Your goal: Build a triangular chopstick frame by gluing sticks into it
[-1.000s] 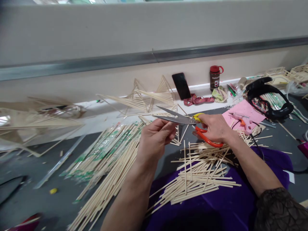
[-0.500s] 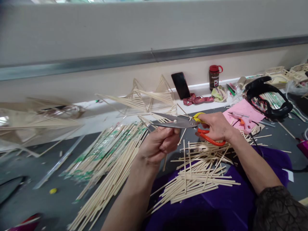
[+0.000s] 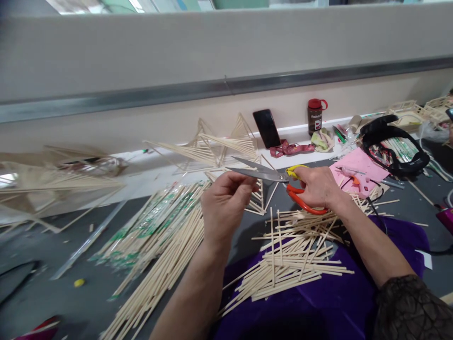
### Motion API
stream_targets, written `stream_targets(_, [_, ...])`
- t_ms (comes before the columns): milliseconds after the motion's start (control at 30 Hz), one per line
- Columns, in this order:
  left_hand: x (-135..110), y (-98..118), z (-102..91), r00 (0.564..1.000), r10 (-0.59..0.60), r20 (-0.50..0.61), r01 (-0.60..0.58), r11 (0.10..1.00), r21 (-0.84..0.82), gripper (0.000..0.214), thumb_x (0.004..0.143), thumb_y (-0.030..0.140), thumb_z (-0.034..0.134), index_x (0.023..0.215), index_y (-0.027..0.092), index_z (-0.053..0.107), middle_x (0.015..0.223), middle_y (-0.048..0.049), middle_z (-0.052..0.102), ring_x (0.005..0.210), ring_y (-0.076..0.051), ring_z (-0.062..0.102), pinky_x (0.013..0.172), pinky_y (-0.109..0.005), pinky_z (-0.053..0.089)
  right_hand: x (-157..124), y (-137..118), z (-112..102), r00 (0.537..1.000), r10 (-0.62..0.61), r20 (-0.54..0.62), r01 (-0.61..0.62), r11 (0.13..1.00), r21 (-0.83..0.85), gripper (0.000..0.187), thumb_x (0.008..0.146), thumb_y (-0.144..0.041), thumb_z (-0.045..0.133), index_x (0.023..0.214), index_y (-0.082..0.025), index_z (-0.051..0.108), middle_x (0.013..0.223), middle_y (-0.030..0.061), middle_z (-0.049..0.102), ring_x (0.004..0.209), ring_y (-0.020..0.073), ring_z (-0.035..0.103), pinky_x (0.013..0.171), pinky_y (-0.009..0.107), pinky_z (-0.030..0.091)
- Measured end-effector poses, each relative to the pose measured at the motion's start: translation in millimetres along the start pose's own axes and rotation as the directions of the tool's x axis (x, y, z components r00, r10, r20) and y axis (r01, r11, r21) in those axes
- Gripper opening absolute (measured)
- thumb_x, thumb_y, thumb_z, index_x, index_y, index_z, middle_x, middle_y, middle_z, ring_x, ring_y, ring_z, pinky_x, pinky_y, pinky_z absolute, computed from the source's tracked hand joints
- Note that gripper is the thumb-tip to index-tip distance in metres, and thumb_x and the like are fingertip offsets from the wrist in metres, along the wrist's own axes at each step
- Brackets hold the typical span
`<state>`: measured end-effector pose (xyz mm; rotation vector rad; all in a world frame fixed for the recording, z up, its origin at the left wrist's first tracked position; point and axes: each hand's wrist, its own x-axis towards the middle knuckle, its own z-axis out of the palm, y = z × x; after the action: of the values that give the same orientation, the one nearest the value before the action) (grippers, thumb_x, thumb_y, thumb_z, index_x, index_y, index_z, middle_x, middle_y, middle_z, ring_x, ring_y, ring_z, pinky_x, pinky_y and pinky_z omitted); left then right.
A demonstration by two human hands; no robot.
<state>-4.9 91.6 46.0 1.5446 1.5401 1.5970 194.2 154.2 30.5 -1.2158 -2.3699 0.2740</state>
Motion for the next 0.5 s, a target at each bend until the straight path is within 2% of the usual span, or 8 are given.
stream_targets(100, [-5,0,1.0,0.966,0.245,-0.081,-0.217,0.942,0.257,0.007,0.083,0.023,0.063,0.078,0.02,0.067,0.07,0.0005,0.069,0.063,-0.011,0.061,0.065,-0.022,0.045,0,-6,-4,0.995,0.026,0.094,-0.026,1.0,0.008,0.033,0.079,-0.052,0.058,0.082,-0.019,0.058,0.064,-0.0003,0.059,0.057,0.0142,0.049,0.056,0.026,0.028])
stream_targets(200, [-8,-2,3.5,0.915,0.4,-0.051,-0.353,0.857,0.375,0.011,0.086,0.022,0.061,0.075,0.02,0.066,0.075,-0.0018,0.071,0.067,-0.012,0.064,0.066,-0.022,0.046,0,-10,-7,0.992,-0.001,0.123,-0.003,0.999,0.033,0.041,0.077,-0.059,0.06,0.085,-0.02,0.054,0.076,0.0025,0.063,0.063,0.0159,0.052,0.058,0.027,0.03])
stream_targets(367, [-8,-10,7.9,0.895,0.446,-0.001,-0.405,0.813,0.418,0.015,0.088,0.022,0.058,0.074,0.02,0.063,0.075,-0.0046,0.071,0.069,-0.013,0.065,0.066,-0.022,0.045,0,-9,-5,0.995,-0.028,0.098,0.021,0.997,0.075,0.046,0.075,-0.064,0.06,0.083,-0.02,0.05,0.08,0.0034,0.063,0.067,0.0161,0.051,0.06,0.027,0.031])
stream_targets(500, [-7,-9,6.6,0.923,0.384,-0.006,-0.355,0.86,0.366,0.013,0.085,0.024,0.061,0.073,0.02,0.063,0.071,-0.0031,0.068,0.063,-0.012,0.06,0.063,-0.022,0.043,0,-5,-1,0.996,-0.037,0.08,0.03,0.995,0.09,0.048,0.074,-0.067,0.059,0.081,-0.021,0.049,0.073,0.001,0.06,0.062,0.0146,0.049,0.059,0.026,0.03])
